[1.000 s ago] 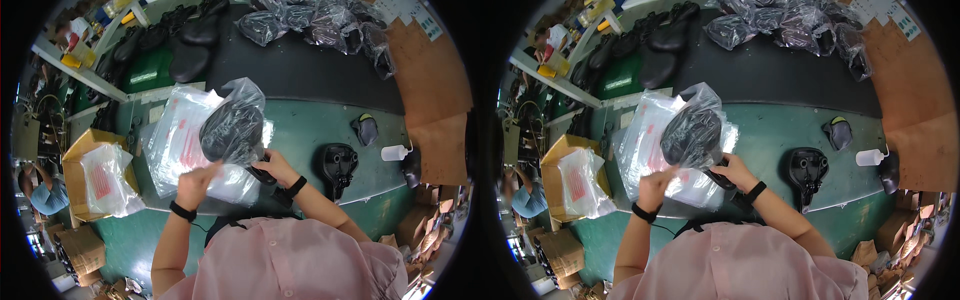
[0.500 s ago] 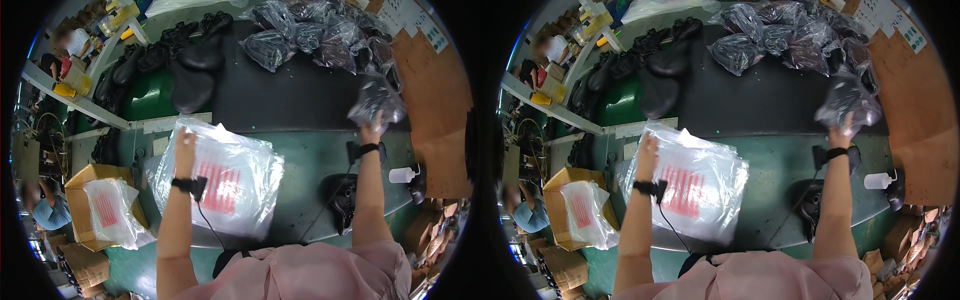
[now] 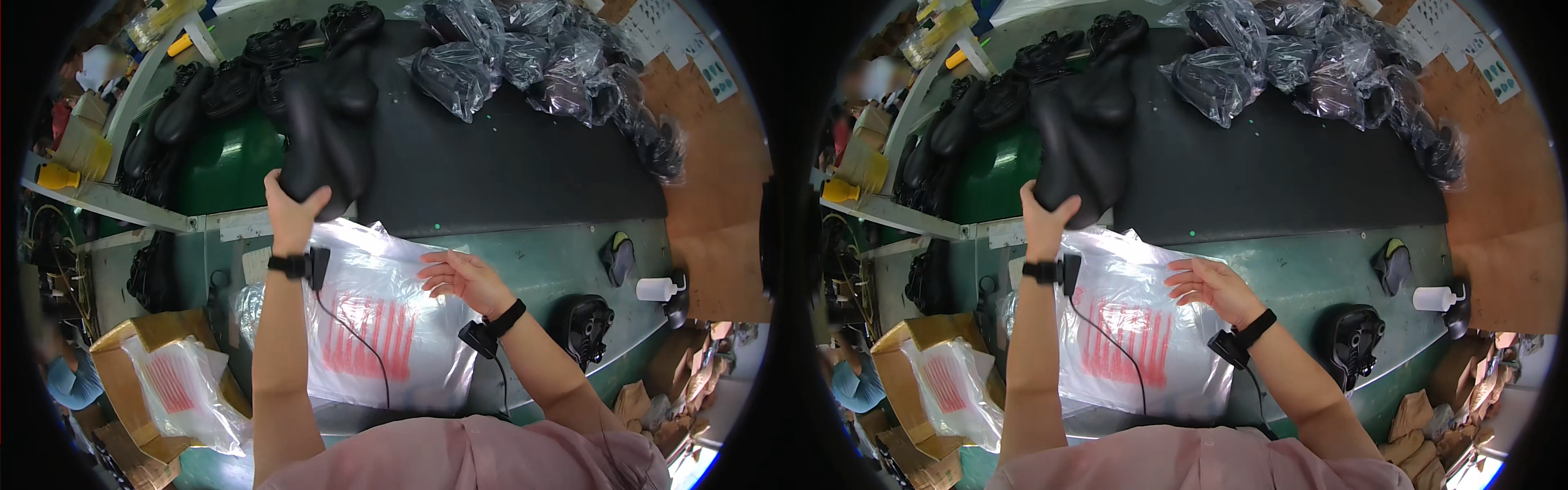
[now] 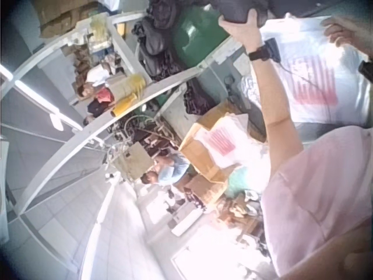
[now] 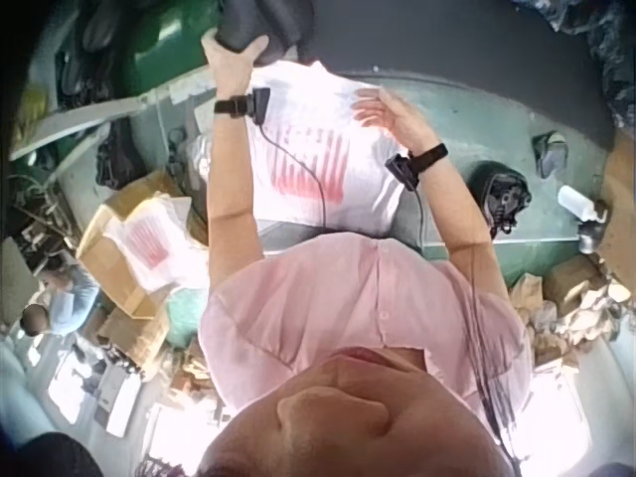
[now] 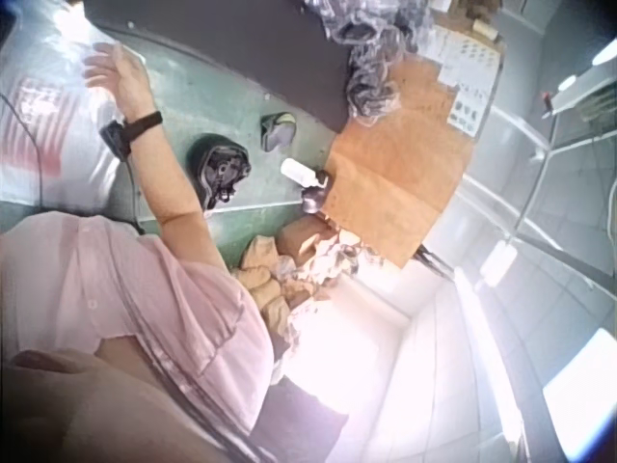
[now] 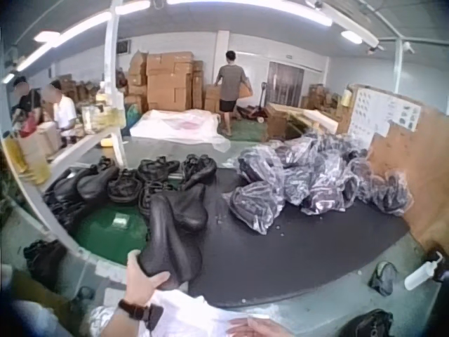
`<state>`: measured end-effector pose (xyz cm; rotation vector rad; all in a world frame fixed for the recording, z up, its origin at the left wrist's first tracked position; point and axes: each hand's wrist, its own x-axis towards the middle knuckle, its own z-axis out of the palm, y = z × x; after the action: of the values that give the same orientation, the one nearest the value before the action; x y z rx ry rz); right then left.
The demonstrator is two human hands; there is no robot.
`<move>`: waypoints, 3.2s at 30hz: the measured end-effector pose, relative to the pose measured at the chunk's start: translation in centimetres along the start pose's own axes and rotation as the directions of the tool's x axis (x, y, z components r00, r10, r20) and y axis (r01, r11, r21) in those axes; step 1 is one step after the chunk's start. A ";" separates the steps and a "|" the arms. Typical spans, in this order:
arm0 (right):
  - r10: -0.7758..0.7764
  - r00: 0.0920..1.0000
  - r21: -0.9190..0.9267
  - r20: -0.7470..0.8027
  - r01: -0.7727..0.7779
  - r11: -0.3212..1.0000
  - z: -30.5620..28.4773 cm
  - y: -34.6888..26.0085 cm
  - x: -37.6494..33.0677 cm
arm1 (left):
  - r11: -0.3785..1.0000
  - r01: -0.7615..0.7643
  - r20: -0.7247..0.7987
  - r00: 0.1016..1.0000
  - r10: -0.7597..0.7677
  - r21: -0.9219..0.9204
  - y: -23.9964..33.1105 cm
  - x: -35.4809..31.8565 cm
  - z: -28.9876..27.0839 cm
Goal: The recorder is inspecting and organizing bicycle saddles on a workbench in a manufacturing workshop.
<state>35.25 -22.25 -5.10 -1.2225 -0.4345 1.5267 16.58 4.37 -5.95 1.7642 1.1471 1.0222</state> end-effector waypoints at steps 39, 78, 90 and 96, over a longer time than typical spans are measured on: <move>0.128 0.954 0.393 -0.271 -0.012 0.919 -13.0 13.1 -22.6 | 0.929 0.368 0.397 0.849 -0.347 0.026 3.5 -34.4 7.7; 0.151 0.986 0.215 0.068 -0.162 0.963 2.8 11.1 -11.9 | 0.787 0.598 0.569 0.703 -0.426 -0.150 4.5 -32.7 -2.3; 0.110 0.994 0.364 -0.001 -0.102 0.926 -2.2 8.6 -15.4 | 0.666 0.627 0.384 0.777 -0.499 -0.403 7.7 -30.8 -8.0; 0.098 0.957 0.360 0.273 -0.196 0.912 2.6 8.4 -16.0 | 0.951 0.303 0.480 0.827 -0.293 0.059 9.2 -31.9 -1.3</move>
<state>27.08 -38.51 -3.26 -0.7727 -0.1903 1.8057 9.72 -28.06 -3.75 1.6291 1.0352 0.3656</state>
